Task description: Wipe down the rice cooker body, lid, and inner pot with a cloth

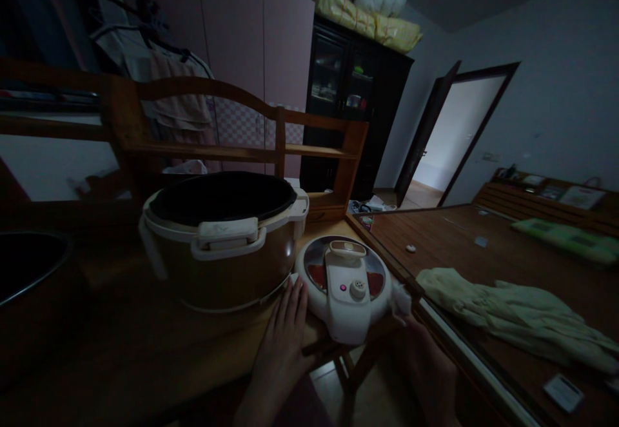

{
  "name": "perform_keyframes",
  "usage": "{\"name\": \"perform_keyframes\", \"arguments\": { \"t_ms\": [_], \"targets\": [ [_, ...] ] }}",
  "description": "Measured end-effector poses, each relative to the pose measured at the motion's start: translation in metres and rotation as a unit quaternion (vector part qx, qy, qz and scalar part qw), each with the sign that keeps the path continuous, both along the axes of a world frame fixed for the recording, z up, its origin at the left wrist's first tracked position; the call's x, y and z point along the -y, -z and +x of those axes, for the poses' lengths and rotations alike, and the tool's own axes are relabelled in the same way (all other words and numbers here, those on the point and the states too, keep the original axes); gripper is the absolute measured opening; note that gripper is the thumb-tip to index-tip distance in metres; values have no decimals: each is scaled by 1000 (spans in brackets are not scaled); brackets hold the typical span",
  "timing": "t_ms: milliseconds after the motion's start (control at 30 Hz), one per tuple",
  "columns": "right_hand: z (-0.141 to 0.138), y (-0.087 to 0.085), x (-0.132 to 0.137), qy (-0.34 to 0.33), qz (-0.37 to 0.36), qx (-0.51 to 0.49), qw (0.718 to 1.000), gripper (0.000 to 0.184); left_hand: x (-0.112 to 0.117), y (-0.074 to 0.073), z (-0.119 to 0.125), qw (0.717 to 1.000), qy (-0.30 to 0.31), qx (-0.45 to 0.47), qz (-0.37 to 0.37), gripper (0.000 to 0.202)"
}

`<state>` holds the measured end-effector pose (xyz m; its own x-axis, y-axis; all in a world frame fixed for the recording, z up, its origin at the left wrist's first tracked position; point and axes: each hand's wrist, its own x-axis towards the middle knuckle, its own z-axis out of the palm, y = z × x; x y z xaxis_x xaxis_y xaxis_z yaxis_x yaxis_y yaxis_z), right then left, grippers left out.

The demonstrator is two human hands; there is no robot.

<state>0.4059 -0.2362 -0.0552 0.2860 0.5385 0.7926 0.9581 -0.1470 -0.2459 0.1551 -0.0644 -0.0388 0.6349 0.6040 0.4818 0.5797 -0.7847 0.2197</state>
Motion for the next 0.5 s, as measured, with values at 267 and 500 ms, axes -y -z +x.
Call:
{"name": "perform_keyframes", "arguments": {
  "t_ms": [267, 500],
  "targets": [
    [3, -20, -15, -22, -1, -29, 999, 29, -1, 2, 0, 1000, 1, -1, 7, 114],
    [-17, -18, -38, -68, -7, 14, 998, 28, -2, 3, 0, 1000, 7, 17, 22, 110]
  ]
}}
